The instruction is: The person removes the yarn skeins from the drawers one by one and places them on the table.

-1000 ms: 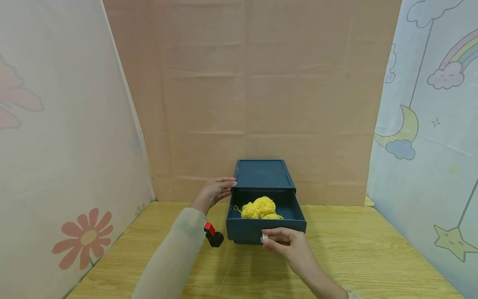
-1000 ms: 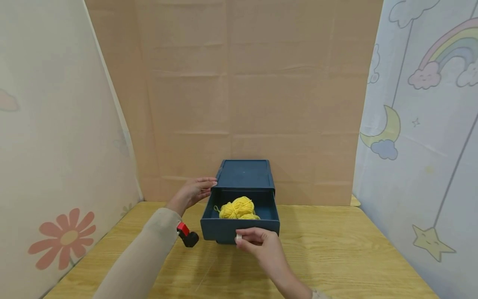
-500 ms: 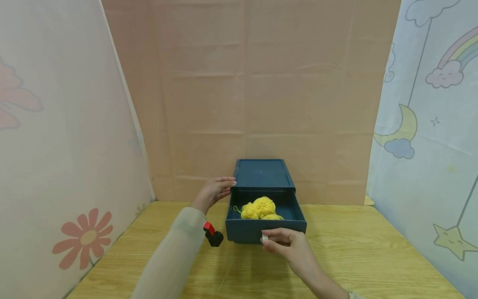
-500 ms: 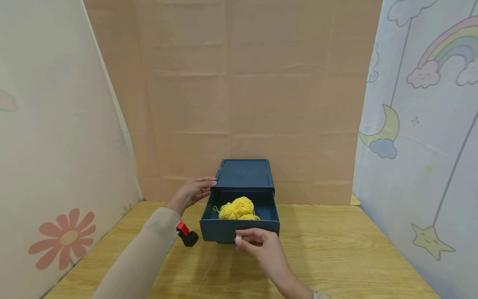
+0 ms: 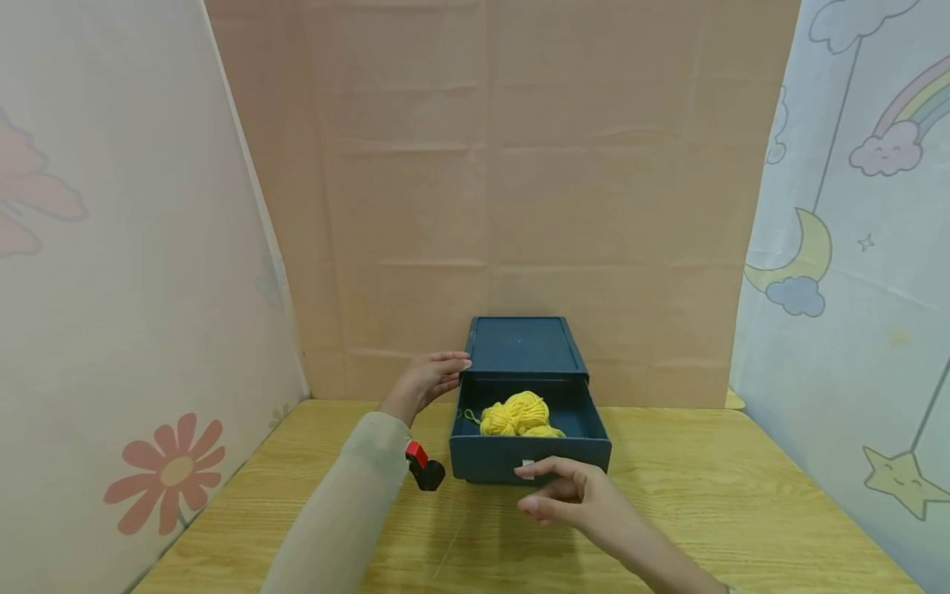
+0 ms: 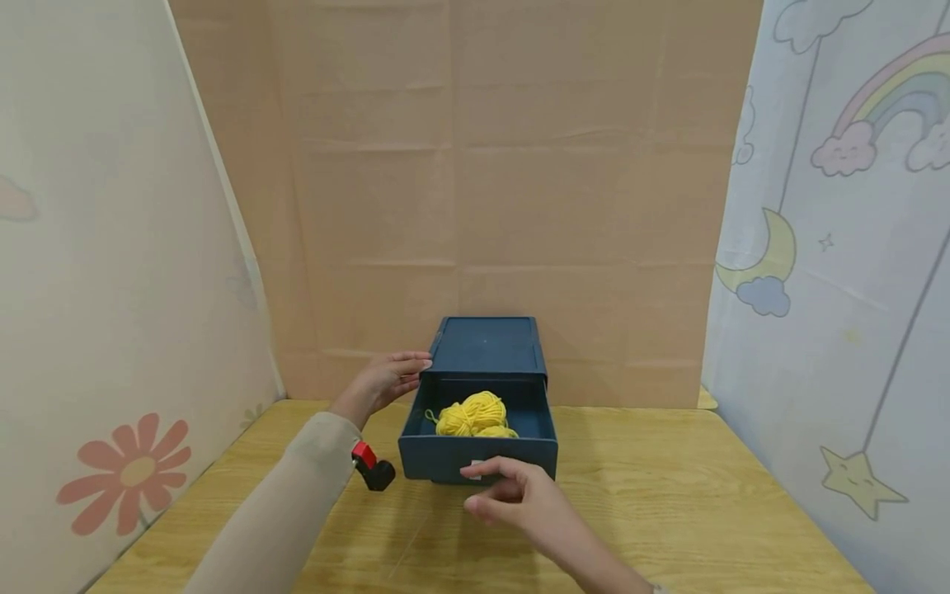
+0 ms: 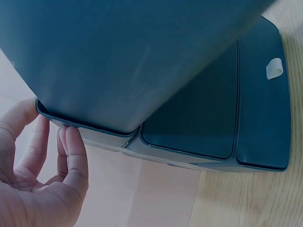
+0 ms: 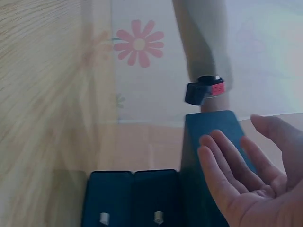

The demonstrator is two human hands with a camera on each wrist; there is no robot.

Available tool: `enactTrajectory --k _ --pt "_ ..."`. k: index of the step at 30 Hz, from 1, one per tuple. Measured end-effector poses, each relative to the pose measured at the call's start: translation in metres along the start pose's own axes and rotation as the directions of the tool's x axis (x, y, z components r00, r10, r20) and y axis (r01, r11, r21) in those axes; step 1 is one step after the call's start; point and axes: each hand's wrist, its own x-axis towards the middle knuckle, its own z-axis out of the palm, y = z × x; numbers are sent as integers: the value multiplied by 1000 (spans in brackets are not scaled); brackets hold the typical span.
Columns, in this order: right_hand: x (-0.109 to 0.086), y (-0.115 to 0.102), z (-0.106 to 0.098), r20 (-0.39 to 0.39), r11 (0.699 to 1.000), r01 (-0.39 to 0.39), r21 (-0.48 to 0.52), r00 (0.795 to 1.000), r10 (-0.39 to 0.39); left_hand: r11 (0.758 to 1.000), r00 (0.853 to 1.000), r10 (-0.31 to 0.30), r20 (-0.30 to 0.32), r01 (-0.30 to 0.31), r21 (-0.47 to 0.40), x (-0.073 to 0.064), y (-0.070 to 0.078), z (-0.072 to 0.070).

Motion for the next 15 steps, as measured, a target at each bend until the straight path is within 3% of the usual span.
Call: enactTrajectory --k 3,8,13,15 --pt "-6 -11 -1 83 999 24 26 996 -27 1000 1000 -1 -2 1 -2 1 0 0" --pt "-10 -41 -7 144 986 165 30 975 -167 1000 1000 10 6 -10 -4 2 0 0" --pt "1 -76 -17 35 956 279 -92 960 -277 1000 1000 23 11 -23 -9 2 -1 -2" --pt "10 -86 -23 -33 948 284 -148 956 -291 1000 1000 26 14 -25 -16 2 -1 -3"
